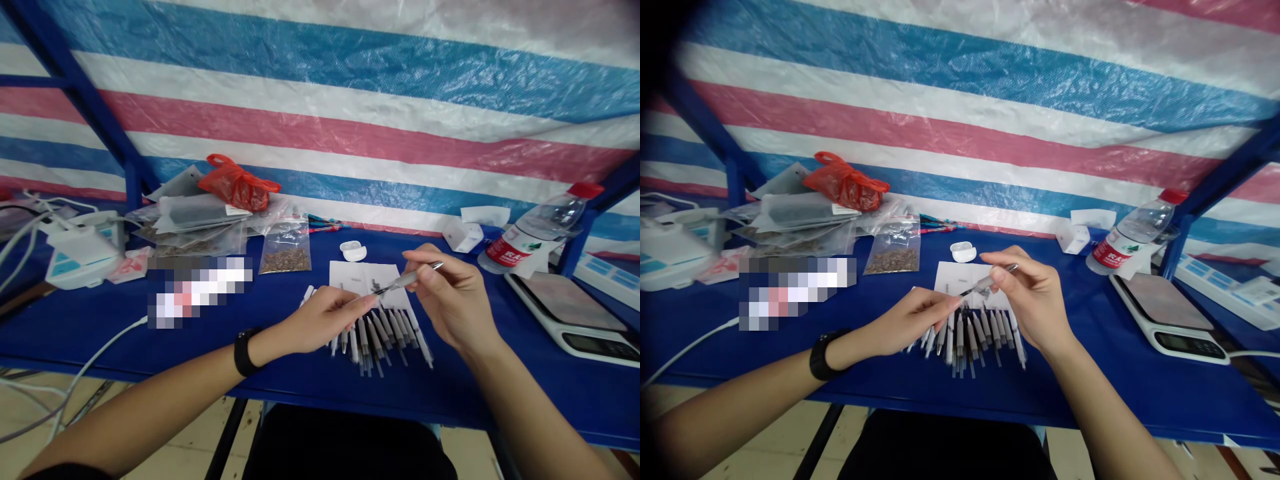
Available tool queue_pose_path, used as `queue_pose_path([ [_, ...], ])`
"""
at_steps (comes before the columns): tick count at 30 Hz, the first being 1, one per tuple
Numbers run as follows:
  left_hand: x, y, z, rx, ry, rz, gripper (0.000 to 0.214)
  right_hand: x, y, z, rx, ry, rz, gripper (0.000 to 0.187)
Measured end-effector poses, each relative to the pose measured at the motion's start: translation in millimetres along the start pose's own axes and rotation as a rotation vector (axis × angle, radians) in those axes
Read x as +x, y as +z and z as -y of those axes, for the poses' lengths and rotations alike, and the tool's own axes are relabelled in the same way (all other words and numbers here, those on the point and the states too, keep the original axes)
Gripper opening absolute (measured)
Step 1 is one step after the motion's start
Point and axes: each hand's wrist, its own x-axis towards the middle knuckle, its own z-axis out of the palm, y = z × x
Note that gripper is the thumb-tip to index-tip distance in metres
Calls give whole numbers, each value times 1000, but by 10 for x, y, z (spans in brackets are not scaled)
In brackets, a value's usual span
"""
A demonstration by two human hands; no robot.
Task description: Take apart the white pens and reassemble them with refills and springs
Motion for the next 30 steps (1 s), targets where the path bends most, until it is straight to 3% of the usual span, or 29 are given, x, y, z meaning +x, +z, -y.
queue_pose_path([
  [6,-16,-2,-3,-7,72,2,42,-19,3,-25,-110,-17,25,16],
  [13,-31,22,43,211,148,-37,36,-62,51,-56,-163,49,207,21],
  [19,-22,27,67,350,183,-66,34,-68,108,-89,-206,81,104,25],
  [22,-15,36,69,483,178,-59,33,-91,154,-123,-399,33,-16,48],
  [25,2,43,91,564,184,-72,31,-87,146,-133,-553,5,-11,68],
  [30,39,-6,150,580,190,-158,28,-19,56,-79,-411,38,107,40],
])
